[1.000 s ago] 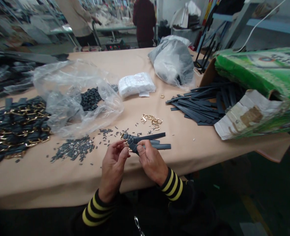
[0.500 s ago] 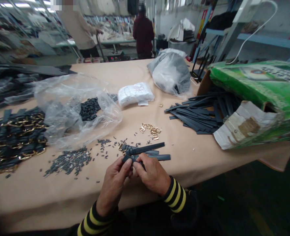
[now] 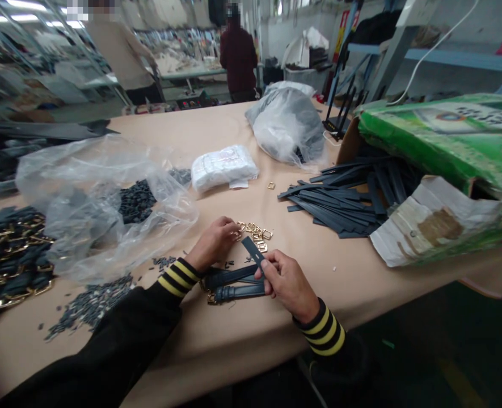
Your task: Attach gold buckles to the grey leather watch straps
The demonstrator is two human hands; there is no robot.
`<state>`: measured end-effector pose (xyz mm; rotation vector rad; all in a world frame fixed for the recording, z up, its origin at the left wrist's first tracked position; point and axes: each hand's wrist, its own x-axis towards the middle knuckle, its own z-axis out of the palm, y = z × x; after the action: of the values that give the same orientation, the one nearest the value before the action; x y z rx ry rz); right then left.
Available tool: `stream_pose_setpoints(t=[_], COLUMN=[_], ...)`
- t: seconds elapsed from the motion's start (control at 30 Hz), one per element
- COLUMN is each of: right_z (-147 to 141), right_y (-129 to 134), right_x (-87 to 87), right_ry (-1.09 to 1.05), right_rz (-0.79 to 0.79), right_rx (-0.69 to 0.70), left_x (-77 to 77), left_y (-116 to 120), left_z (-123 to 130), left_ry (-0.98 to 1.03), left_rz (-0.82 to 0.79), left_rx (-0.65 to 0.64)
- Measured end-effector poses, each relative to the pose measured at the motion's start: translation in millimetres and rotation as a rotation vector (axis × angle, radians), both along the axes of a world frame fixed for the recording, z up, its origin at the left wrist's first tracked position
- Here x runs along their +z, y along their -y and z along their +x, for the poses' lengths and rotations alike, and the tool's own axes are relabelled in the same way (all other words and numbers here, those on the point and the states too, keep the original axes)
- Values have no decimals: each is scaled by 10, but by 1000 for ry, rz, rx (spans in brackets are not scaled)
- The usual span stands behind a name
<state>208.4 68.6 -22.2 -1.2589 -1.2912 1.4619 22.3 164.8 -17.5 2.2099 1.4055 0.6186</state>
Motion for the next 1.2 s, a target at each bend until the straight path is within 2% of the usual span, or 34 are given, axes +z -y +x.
stream_pose_setpoints(t=[0.13,0.27,0.37,0.43,0.53,0.63,0.73,0.97,1.2], right_z=[26,27,31,14,-75,-200,-276,-255,-280], right_y=[7,11,16,35,95,172,243,360,421], right_x=[-55,-42,19,69,129,161,178,200,184], right_ry=[-14,-27,-30,-53,-212,-385,-470,-541,-524], right_rz=[-8,-8,-30,-68,-163,-280,-375,-460,-530], right_rx=[20,14,-21,12,87,139,192,316,421], left_x=[-15,30,92,160,298,426,493,500,481], left_y=[-192,-164,14,206,546,848,1049,1257,1368], left_z=[10,-49,-93,-106,-93,-67,-62,-134,-188], left_ry=[-67,-69,-27,63,240,226,192,242,200], left_rz=[-58,-92,-115,-176,-275,-213,-129,-94,-125], left_rx=[-115,-99,-85,-95,-123,-188,-286,-335,-395])
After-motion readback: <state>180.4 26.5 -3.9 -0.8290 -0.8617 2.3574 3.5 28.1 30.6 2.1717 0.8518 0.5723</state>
